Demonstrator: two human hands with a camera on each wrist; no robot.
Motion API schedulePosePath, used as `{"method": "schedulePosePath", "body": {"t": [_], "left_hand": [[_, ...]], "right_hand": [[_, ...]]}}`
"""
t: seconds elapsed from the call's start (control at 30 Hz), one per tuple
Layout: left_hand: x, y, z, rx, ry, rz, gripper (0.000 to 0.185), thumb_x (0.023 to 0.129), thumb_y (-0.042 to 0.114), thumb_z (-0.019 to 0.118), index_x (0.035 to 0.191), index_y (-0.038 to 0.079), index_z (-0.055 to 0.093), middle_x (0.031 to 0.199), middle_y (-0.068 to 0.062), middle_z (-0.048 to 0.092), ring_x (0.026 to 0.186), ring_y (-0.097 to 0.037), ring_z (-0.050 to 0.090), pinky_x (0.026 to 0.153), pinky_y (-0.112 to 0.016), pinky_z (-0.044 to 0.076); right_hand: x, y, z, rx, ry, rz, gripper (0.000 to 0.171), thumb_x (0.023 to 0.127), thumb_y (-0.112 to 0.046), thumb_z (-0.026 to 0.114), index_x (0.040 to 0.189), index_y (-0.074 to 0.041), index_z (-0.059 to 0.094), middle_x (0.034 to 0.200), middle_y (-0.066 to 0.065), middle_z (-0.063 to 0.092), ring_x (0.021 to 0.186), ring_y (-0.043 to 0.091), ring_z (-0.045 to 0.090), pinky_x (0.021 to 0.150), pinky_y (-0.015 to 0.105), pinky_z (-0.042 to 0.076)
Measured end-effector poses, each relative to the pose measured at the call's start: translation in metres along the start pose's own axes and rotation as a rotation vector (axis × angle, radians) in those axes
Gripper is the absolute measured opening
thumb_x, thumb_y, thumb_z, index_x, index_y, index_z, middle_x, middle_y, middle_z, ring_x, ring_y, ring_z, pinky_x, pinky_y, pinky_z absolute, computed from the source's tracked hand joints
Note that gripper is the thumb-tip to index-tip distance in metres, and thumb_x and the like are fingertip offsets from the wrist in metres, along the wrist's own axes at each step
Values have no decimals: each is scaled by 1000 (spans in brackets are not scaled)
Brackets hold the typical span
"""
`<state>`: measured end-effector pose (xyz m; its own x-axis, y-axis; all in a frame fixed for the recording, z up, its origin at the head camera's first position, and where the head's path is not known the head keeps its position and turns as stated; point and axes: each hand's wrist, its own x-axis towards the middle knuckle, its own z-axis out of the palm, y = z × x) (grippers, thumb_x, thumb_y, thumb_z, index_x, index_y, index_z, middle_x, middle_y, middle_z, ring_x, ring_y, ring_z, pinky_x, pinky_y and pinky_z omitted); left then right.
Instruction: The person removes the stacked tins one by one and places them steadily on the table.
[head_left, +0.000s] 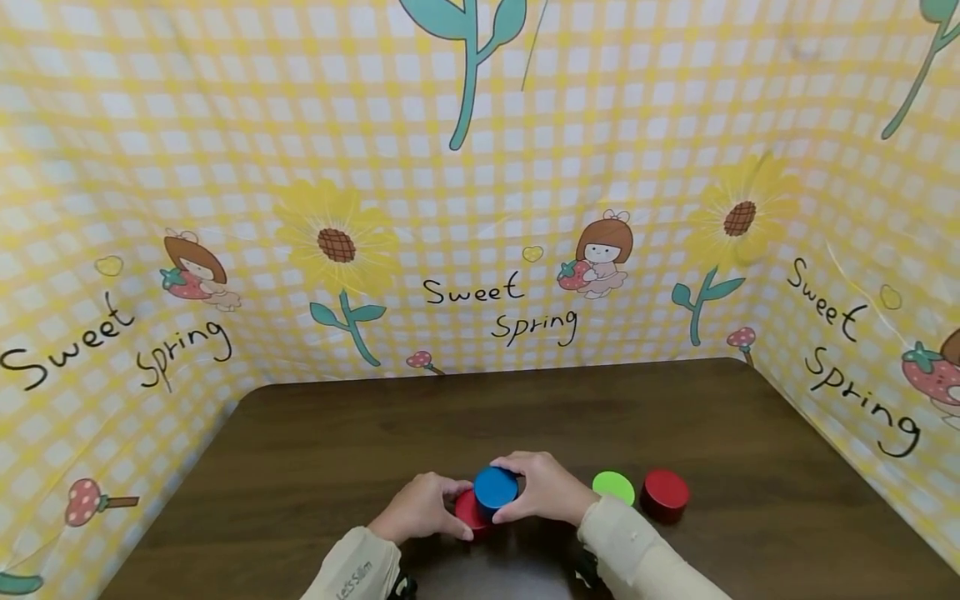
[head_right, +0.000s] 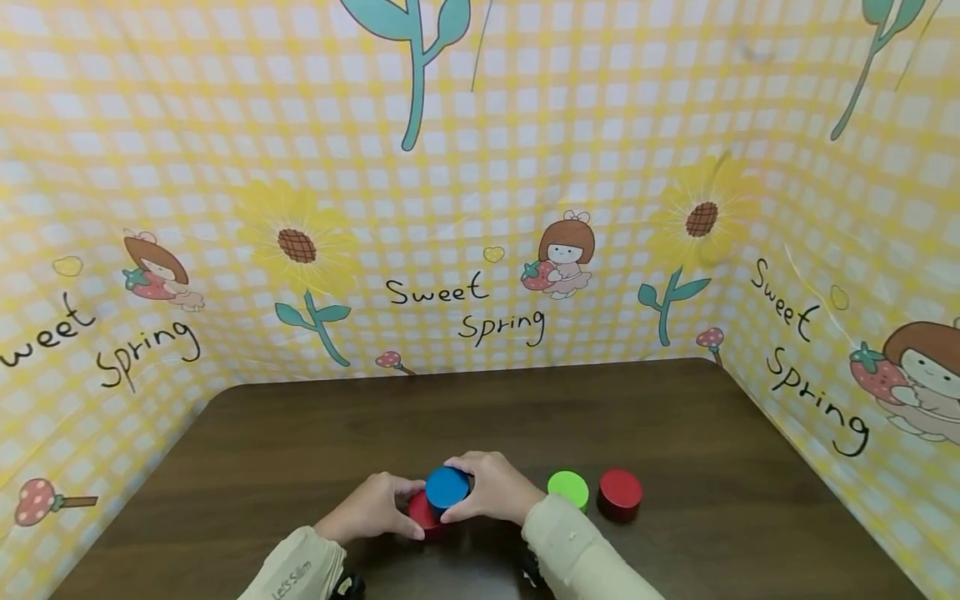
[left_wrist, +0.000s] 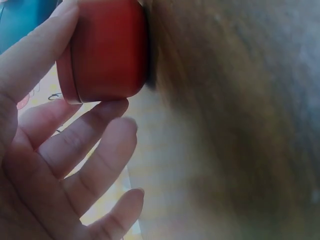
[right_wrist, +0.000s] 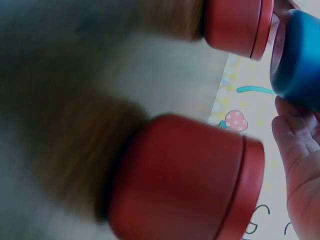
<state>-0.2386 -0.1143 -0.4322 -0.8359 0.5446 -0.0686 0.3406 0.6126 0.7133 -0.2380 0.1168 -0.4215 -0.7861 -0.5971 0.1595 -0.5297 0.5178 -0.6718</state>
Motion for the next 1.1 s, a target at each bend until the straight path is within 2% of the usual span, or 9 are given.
{"method": "schedulePosePath", "body": {"t": [0.27,0.5,0.63,0.9,1.1], "left_hand": [[0,-1,0,17,-2,-14,55,69,23,87,116,2,68,96,-3,71,74,-12,56,65,-27,47],[1,1,1,-20,-6,-68,57,68,19,87,118,1,66,93,-3,69,57,-13,56,49,-29,49],[-1,3,0,-23,-2,-85,58,68,18,87,121,4,66,94,-3,69,48,-13,53,46,-30,48],[-2,4,0,-21,-7,-106,60,69,19,87,124,11,66,94,0,68,44,-12,50,44,-29,46],[-2,3,0,-2,-7,-104,59,68,22,87,123,13,67,91,0,68,41,-11,49,43,-28,45]], "right_hand": [[-6,1,-9,-17,10,14,65,74,-30,84,126,2,59,117,13,63,100,26,61,83,35,53],[-12,0,-19,-26,13,49,66,75,-30,83,127,3,58,118,15,61,102,28,59,84,43,52],[-19,2,-24,-34,33,50,66,74,-29,84,126,4,58,118,16,61,102,29,59,83,44,52],[-30,6,-36,-22,60,72,66,74,-28,84,127,3,58,122,17,59,105,33,57,81,45,53],[-40,12,-45,-57,76,24,65,74,-28,84,125,3,59,119,14,61,103,29,59,82,37,53]]}}
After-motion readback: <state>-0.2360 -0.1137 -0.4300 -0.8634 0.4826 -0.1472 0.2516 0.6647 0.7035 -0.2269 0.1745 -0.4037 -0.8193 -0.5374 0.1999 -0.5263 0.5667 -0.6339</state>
